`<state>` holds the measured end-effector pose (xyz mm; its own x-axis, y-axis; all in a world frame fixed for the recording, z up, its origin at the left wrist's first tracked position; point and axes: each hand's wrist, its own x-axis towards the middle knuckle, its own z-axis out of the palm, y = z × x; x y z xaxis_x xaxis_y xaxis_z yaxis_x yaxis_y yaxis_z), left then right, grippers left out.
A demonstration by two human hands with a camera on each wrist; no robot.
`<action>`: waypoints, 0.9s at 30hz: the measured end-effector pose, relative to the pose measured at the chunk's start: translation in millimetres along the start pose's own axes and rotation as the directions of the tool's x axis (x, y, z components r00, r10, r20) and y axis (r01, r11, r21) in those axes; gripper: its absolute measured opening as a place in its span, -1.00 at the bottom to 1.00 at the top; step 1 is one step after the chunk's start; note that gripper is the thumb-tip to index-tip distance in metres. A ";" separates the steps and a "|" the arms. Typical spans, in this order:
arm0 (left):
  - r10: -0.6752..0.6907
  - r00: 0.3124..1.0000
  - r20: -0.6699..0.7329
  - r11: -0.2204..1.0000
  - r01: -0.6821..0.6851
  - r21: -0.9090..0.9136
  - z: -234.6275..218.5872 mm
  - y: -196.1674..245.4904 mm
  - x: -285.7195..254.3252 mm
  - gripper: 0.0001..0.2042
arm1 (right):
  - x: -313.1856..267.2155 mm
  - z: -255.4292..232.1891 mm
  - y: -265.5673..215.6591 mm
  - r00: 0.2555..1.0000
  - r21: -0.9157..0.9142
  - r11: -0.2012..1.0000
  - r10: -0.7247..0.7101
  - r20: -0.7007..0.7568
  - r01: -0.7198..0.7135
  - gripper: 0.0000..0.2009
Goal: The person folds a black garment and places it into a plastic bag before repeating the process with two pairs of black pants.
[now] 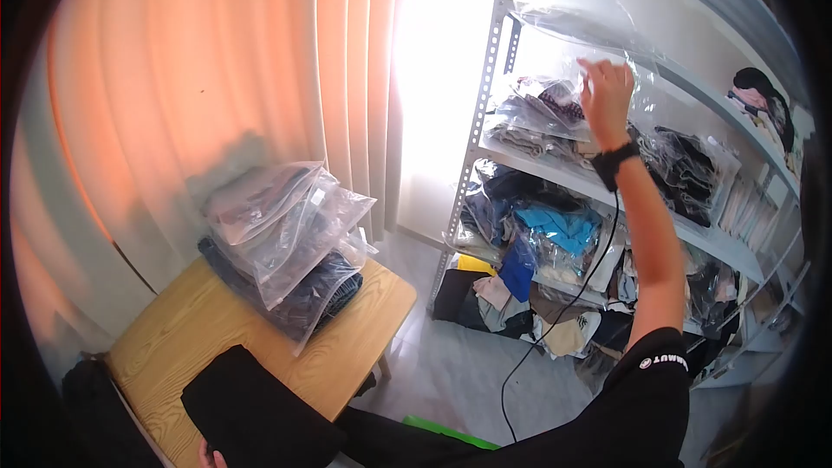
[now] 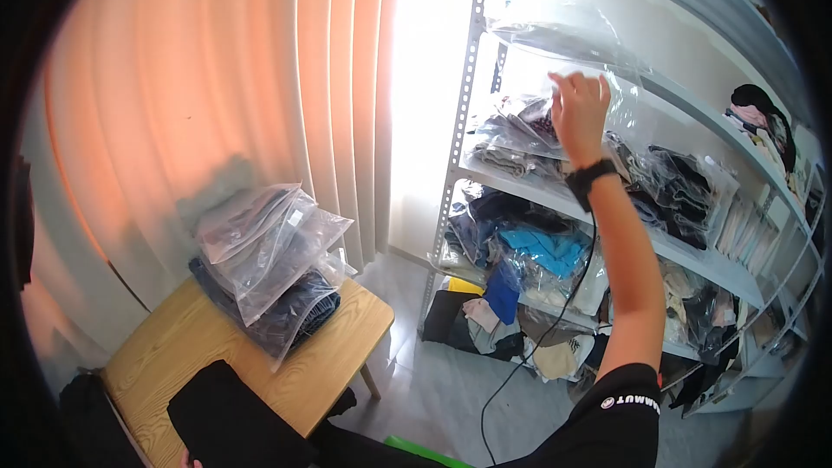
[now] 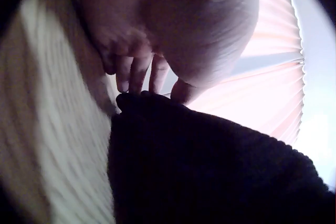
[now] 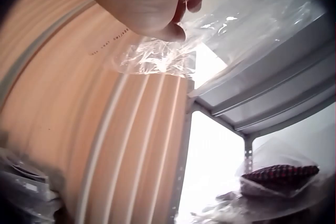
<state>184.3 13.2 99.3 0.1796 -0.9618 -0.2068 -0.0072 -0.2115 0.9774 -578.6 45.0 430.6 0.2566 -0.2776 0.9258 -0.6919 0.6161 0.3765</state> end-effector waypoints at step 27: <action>-0.329 0.943 -0.038 0.682 0.210 -0.701 44.9 -51.0 -90.9 -0.21 | -82.1 -243.9 -543.8 0.784 0.957 -0.284 -0.581 -0.219 0.057 -0.73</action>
<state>124.1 103.6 66.2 0.2092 -0.8312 -0.5152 0.7220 -0.2241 0.6546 -58.8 -87.4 158.1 0.7510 -0.4143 0.5142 -0.4349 -0.8963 -0.0870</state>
